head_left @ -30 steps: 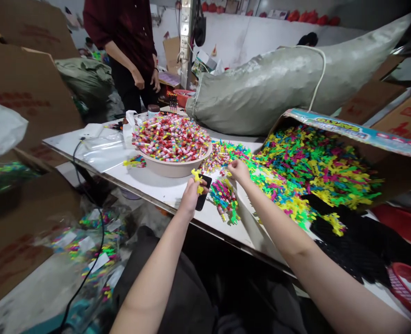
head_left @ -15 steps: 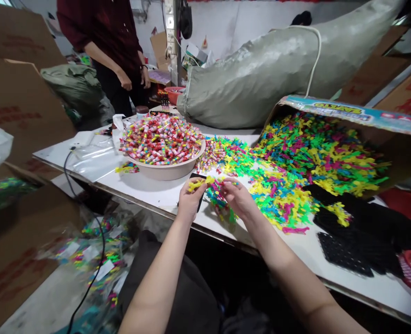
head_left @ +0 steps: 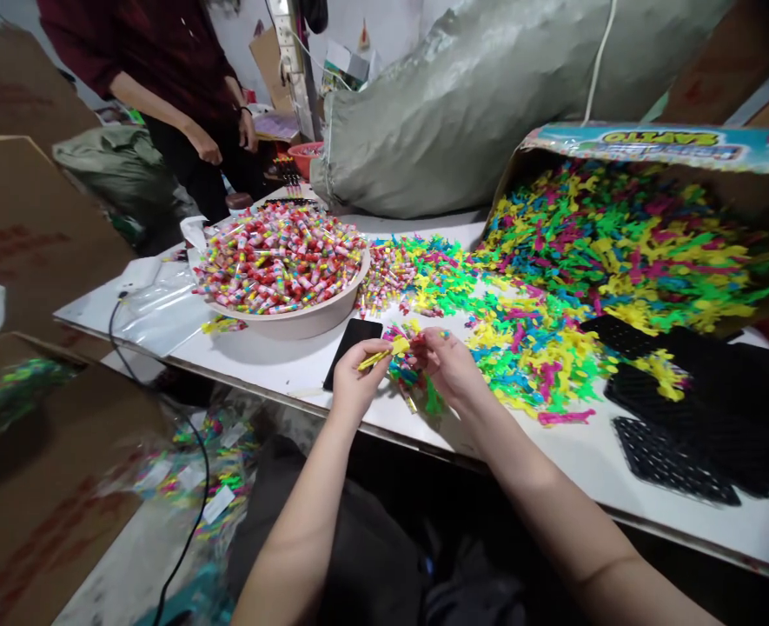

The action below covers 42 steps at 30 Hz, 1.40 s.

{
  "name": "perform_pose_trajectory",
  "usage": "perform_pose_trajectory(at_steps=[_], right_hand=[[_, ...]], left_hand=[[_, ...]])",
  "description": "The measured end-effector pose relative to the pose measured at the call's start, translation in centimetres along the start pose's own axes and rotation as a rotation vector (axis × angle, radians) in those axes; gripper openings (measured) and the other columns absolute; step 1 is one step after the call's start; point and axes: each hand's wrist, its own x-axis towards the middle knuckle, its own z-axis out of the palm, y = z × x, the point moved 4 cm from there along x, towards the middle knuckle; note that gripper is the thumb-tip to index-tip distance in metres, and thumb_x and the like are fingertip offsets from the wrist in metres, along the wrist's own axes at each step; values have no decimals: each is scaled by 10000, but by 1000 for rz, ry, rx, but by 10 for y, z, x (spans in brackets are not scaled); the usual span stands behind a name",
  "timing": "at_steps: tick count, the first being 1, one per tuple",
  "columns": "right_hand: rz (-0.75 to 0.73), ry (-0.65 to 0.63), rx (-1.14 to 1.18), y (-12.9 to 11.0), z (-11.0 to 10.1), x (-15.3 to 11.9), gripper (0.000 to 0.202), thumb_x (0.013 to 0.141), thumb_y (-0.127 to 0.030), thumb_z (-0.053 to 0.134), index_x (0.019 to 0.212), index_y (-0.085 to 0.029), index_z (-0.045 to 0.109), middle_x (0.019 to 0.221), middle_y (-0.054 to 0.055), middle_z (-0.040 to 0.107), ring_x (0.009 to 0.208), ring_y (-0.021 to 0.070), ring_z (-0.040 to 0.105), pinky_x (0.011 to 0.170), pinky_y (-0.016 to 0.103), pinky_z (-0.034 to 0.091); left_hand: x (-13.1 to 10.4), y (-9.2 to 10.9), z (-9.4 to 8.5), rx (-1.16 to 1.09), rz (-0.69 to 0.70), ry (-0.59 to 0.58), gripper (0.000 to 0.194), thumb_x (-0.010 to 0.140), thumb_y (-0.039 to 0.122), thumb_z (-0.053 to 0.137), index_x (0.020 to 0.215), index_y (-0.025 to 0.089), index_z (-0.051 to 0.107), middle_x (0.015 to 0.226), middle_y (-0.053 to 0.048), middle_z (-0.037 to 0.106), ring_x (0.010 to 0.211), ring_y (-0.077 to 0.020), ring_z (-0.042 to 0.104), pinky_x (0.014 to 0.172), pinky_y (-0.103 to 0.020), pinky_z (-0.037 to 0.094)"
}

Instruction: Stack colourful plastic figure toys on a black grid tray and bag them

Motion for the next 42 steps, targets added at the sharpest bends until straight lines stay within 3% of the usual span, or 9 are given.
perform_pose_trajectory(at_steps=[10,17,26,42], right_hand=[[57,32,-22,1,0,-2,321,556,-436,759,669,-193,581,616,-22,600,544,88,546,550,214,485],[-67,-17,-158,-2,-2,-2,267,636,-412,719,681,-189,580,581,-23,577,527,92,540,544,220,460],[-103,36,-183,4,-3,-5,295,645,-445,702,660,-184,566,567,-22,555,517,89,520,521,213,433],[-42,31,-217,11,-4,-1,343,612,-489,707,665,-186,557,566,-27,537,492,78,505,509,208,435]], left_hand=[[-4,5,-1,165,70,-50,102,730,240,607,803,181,648,907,-67,643,891,-169,595,818,-300,469],[-7,8,-5,244,111,-119,94,749,217,585,818,188,642,896,-64,650,884,-167,596,816,-298,467],[-15,14,-3,308,237,-157,124,772,179,543,856,196,632,930,-70,658,898,-168,601,810,-296,468],[-12,12,-4,249,169,-127,104,735,212,587,808,205,661,899,-66,659,870,-177,602,797,-295,468]])
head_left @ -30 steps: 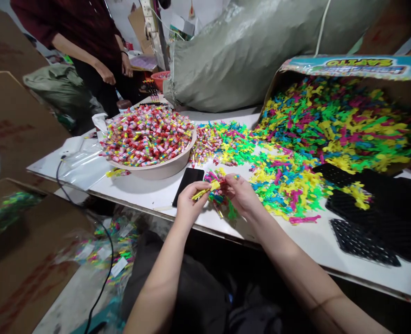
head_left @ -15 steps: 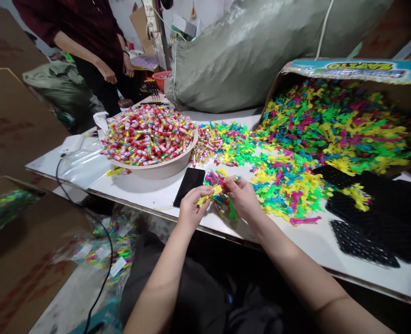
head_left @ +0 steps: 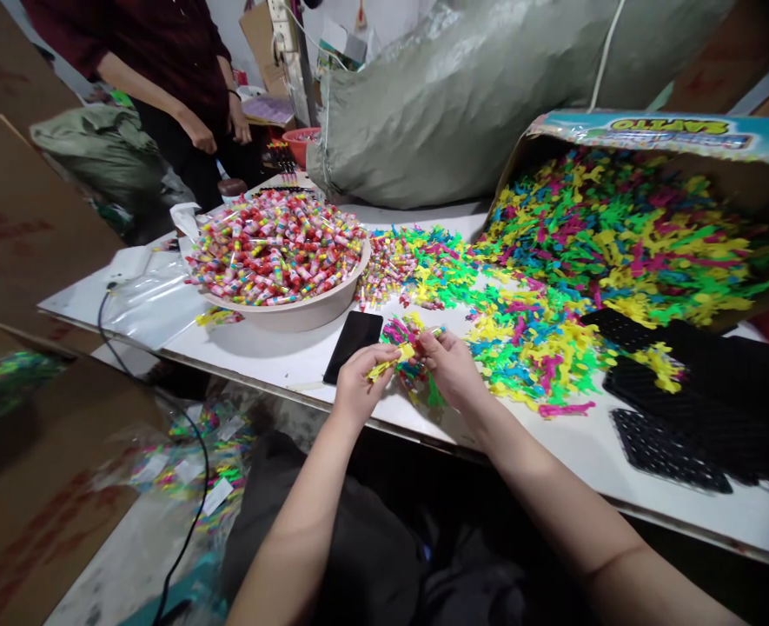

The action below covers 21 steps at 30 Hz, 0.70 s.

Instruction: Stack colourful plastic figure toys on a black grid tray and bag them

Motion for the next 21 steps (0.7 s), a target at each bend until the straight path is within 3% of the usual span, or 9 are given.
perform_pose_trajectory(at_steps=[3,5,7,9,12,15,19,21], right_hand=[[6,-55,-19,-5,-1,3,318,634,-471,696,690,-190,558,538,-40,515,469,77,482,491,213,426],[-39,-56,-41,-13,-6,3,291,653,-458,682,739,-207,562,546,-45,520,481,91,490,491,229,428],[-159,1,-128,-26,-14,2,264,692,-451,646,819,-232,571,645,-24,577,580,124,547,540,259,452],[-333,58,-348,-38,-20,-4,241,733,-433,605,891,-252,585,825,10,623,760,161,582,665,307,470],[-520,-1,-830,-43,-18,-15,224,781,-406,551,936,-261,619,956,41,629,911,202,558,838,372,415],[-558,-102,-1195,-37,-16,-24,347,790,-432,531,1096,-276,580,1022,58,629,972,244,541,889,407,364],[-537,92,-1368,-47,-39,-28,500,871,-420,368,1337,-241,336,1146,85,580,1013,253,531,887,414,351],[-483,190,-1520,-51,-60,-28,484,868,-391,375,1318,-214,370,1172,104,562,1052,276,502,896,433,332]], left_hand=[[6,1,0,23,5,-72,144,735,178,571,845,211,656,918,-61,650,906,-176,590,834,-291,448],[12,1,-3,53,-21,-97,305,725,169,577,1022,229,609,1011,-62,624,980,-180,562,899,-309,415],[17,-2,-10,69,-73,-50,551,710,173,595,1237,246,449,1130,-74,565,1051,-184,523,951,-333,379],[20,-5,-20,79,-116,41,672,704,185,599,1317,236,328,1184,-91,513,1069,-183,501,965,-346,367],[20,-7,-31,110,-122,132,573,718,212,581,1261,202,399,1140,-98,506,1034,-183,507,951,-350,379],[17,-6,-33,158,-91,131,484,720,235,578,1190,192,471,1090,-92,520,1018,-188,508,939,-354,387],[11,-7,-35,180,-71,123,435,717,232,572,1145,186,508,1049,-85,538,1000,-188,513,922,-349,397],[9,-10,-39,192,-79,154,406,722,226,560,1123,178,521,1028,-84,543,989,-187,517,915,-347,400]])
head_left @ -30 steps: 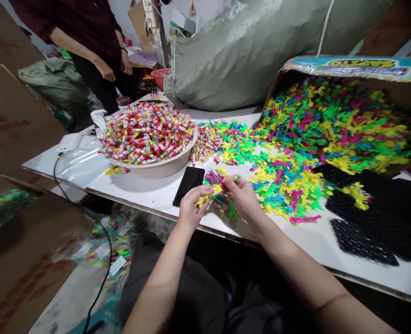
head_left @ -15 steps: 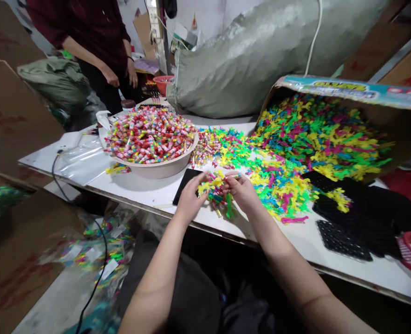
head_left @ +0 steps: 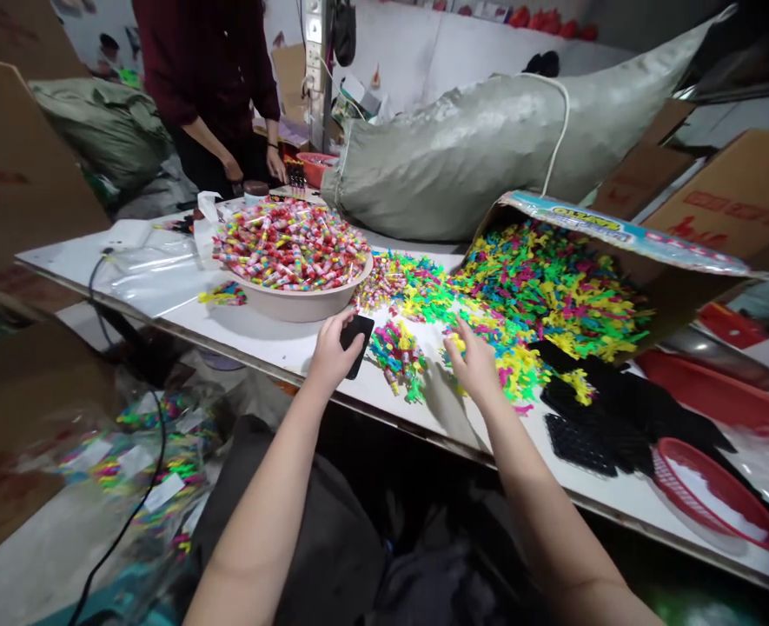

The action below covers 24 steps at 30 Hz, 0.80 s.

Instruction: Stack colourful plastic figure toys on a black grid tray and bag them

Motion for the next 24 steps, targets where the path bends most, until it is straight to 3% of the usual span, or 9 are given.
perform_pose_trajectory(at_steps=[4,8,12,16,20,23,24], right_hand=[[69,-193,-323,41,6,-12,327,825,-336,461,1097,-202,583,1174,119,557,1082,324,461,871,462,319],[67,-271,-304,61,13,-24,223,845,-278,427,943,-207,615,1008,80,632,966,268,529,820,428,337],[11,-144,-160,67,2,-21,149,804,-277,498,820,-187,615,1087,80,593,1037,261,487,857,416,320],[32,168,73,72,-31,-14,156,779,-312,531,792,-176,607,1153,101,543,1094,247,447,926,426,298],[11,380,256,47,-64,-12,176,800,-331,503,788,-179,590,1133,113,542,1109,237,436,964,439,284],[-113,346,359,-10,-76,-20,150,808,-325,506,783,-202,589,1130,81,543,1121,233,430,970,450,290],[-179,276,382,-35,-77,-25,125,807,-315,516,796,-216,592,1150,65,532,1134,230,419,978,451,284]], left_hand=[[0,-10,-11,27,-30,97,339,735,202,531,1072,165,545,991,-86,549,967,-187,526,903,-348,404],[-3,-11,-20,11,-27,165,273,741,179,528,1011,179,569,949,-67,558,925,-175,536,879,-326,416],[-11,-4,-29,48,10,161,241,795,171,471,1016,153,568,980,-66,558,925,-163,519,867,-315,409],[-30,10,-38,68,50,162,222,813,151,438,987,143,576,978,-77,566,936,-166,502,876,-349,395],[-67,34,-26,16,65,132,203,806,164,453,970,147,573,991,-99,571,971,-186,505,877,-368,406],[-99,58,6,-57,68,28,266,786,216,507,1046,172,538,1054,-94,559,967,-177,538,821,-335,459],[-108,66,17,-110,50,-9,356,779,243,527,1127,186,486,1118,-99,540,994,-177,542,823,-329,468]])
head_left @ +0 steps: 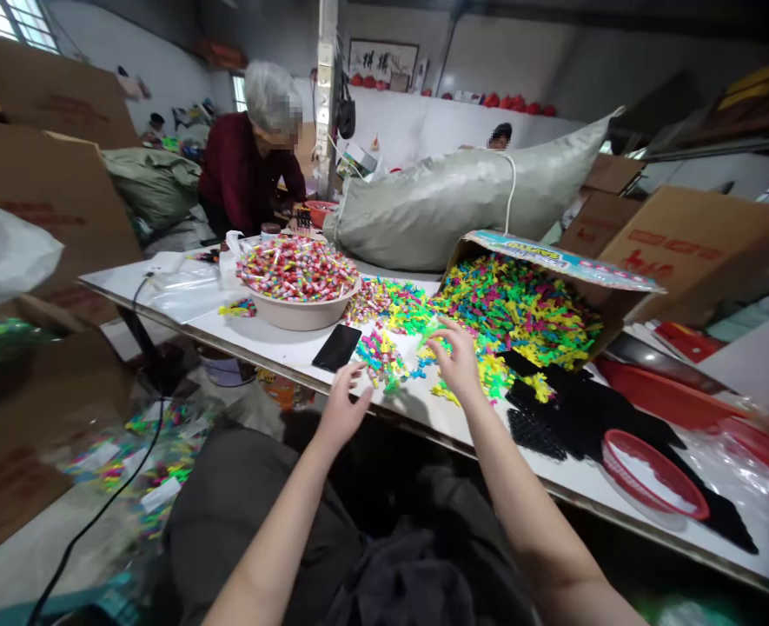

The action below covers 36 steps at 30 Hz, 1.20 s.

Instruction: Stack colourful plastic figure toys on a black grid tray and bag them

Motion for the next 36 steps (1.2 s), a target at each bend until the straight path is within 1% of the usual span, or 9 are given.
perform_pose_trajectory(at_steps=[4,8,11,13,16,19,22,29,36], right_hand=[[-191,-316,196,-93,31,-26,66,808,-255,541,806,-231,603,1174,57,534,1124,209,442,974,401,308],[-264,-573,314,-134,45,-51,166,829,-294,522,962,-237,604,1225,56,510,1152,193,433,981,391,318],[-218,-761,419,-114,52,-54,356,841,-327,486,1186,-241,494,1231,63,513,1093,171,499,923,335,394],[-84,-726,373,-75,55,-48,401,870,-328,412,1258,-228,426,1192,67,547,1014,160,552,885,325,424],[91,-495,-21,2,54,-39,391,868,-307,389,1230,-185,475,1237,104,515,1110,206,495,946,376,366],[119,-645,-360,60,56,-49,377,842,-317,444,1190,-198,529,1251,104,510,1192,259,421,1000,453,268],[102,-747,-492,86,45,-58,334,868,-345,399,1135,-239,570,1213,69,548,1186,243,433,1020,478,206],[235,-486,-375,50,14,-41,227,818,-280,472,904,-184,658,1086,116,608,1149,272,448,1028,512,161],[289,-655,248,-42,102,-102,375,777,-368,530,1105,-188,554,971,57,649,826,156,610,759,295,483]], left_hand=[[-24,19,30,-489,-223,-29,634,732,365,606,1272,207,314,1259,-135,472,1106,-207,514,903,-338,442],[-44,16,2,-531,-332,287,465,777,466,517,1141,181,461,1056,-98,608,998,-203,577,852,-322,461],[-57,-2,-26,-377,-377,327,375,776,479,508,940,148,573,890,-80,655,859,-196,616,834,-317,456],[-64,-19,-38,-347,-428,306,382,778,499,487,821,134,591,774,-74,659,722,-180,625,770,-309,472],[-74,-46,-48,-346,-470,341,395,762,509,498,786,126,589,735,-62,656,628,-155,609,691,-291,479],[-83,-68,-46,-325,-532,403,409,744,518,507,770,119,592,718,-59,657,593,-141,602,659,-281,476],[-88,-76,-41,-322,-561,394,412,737,516,508,772,116,600,702,-60,661,583,-138,604,659,-278,475],[-90,-69,-34,-306,-537,272,391,727,494,523,768,116,616,699,-71,675,618,-145,614,660,-265,480],[-92,-80,-15,-324,-521,129,400,724,514,525,730,125,619,664,-59,661,585,-145,597,626,-253,466]])
